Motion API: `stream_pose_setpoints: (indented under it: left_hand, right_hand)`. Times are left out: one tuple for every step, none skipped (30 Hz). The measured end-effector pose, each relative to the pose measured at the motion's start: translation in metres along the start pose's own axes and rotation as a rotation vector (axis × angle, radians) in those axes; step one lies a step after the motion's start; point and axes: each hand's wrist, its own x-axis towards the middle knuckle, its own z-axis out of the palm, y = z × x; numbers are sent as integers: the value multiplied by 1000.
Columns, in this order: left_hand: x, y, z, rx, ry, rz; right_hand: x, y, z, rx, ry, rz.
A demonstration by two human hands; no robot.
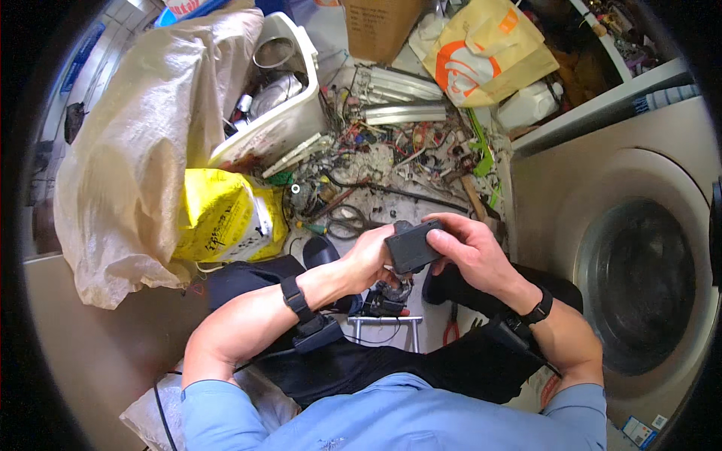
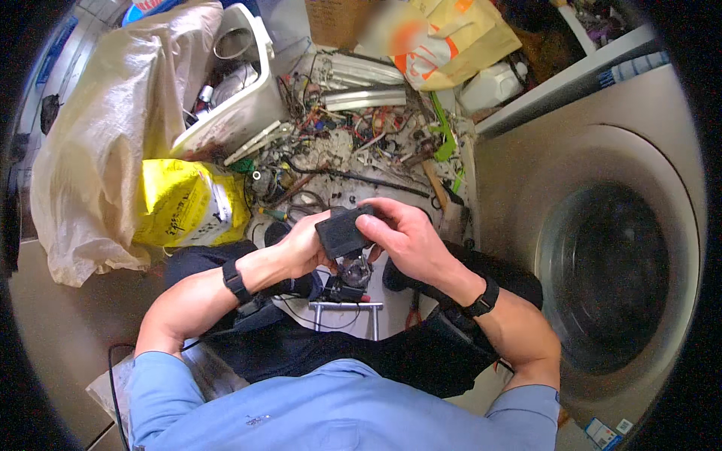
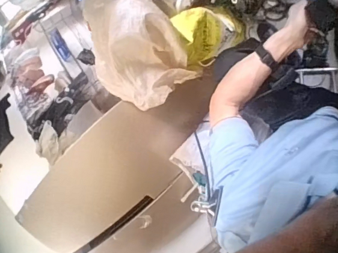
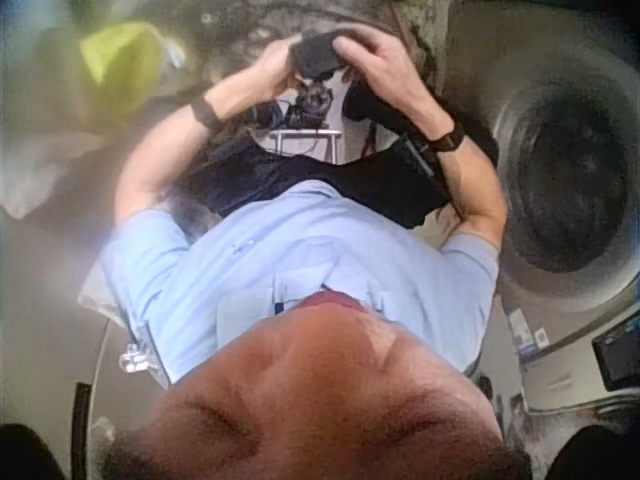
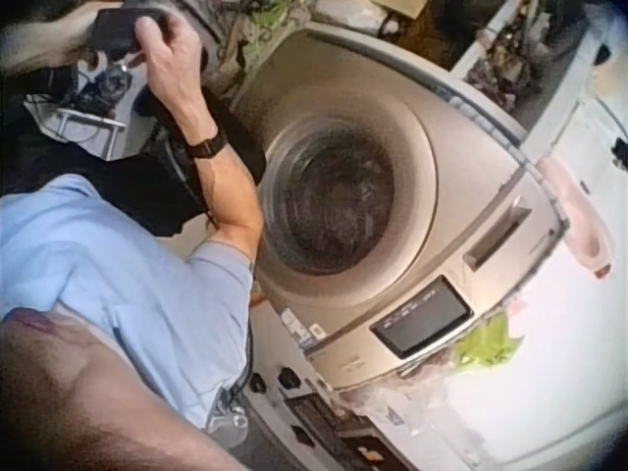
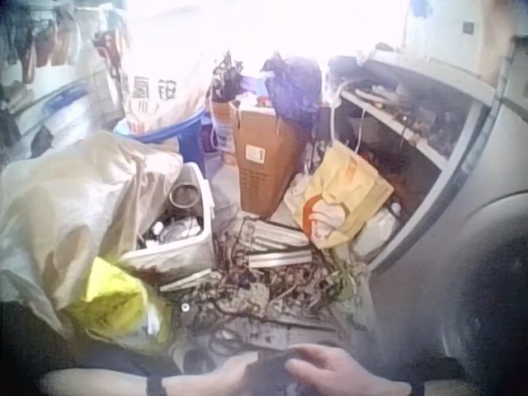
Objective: The recorder is repairing or assembling a small mechanical or electronic component, using a screwdriver to open a casing and then working with a hose and clamp.
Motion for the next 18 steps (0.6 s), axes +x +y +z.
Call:
stream_pose_setpoints:
  left_hand:
    - [-3,-6,3,-54,69,71]
    - [-4,-10,4,-108,139,140]
    - [-7,-12,-4,-147,70,151]
    - [-7,-16,-8,-154,70,134]
    - [-7,-20,-11,-85,102,205]
    - [-8,-21,-14,-14,133,277]
    - [-10,-22,-18,18,124,323]
    - [-12,-22,-22,12,123,309]
    - [-15,-20,-23,3,113,282]
    - [-16,-19,-27,-7,104,255]
    - [-15,-22,-38,-18,29,273]
    - [-17,-18,-34,-24,26,259]
    - [-22,-12,-26,-65,-67,213]
    - [-24,-10,-23,-108,-159,167]
    - [-24,-15,-28,153,-179,201]
    - [-23,-21,-28,203,-156,216]
    - [-22,-24,-28,280,-107,244]
    - [-24,-26,-25,355,-58,266]
  right_hand:
    - [0,8,2,16,-15,4]
    - [1,13,3,25,-7,24]
    - [2,15,4,11,-46,12]
    - [3,15,6,-4,-84,0]
    - [1,12,7,10,-95,22]
    - [0,10,8,18,-92,36]
    - [-1,8,8,0,-87,70]
    - [-1,8,8,-17,-83,105]
    - [0,9,6,-58,-89,125]
    - [0,9,7,-51,-88,137]
    - [1,10,7,-70,-79,140]
    - [1,12,8,-88,-68,144]
    - [3,18,7,-78,-67,160]
    - [5,25,5,-115,-88,147]
    - [8,29,3,-157,-113,127]
    - [8,35,5,-153,-115,136]
    - [6,40,7,-163,-108,112]
    - [4,43,11,-168,-102,94]
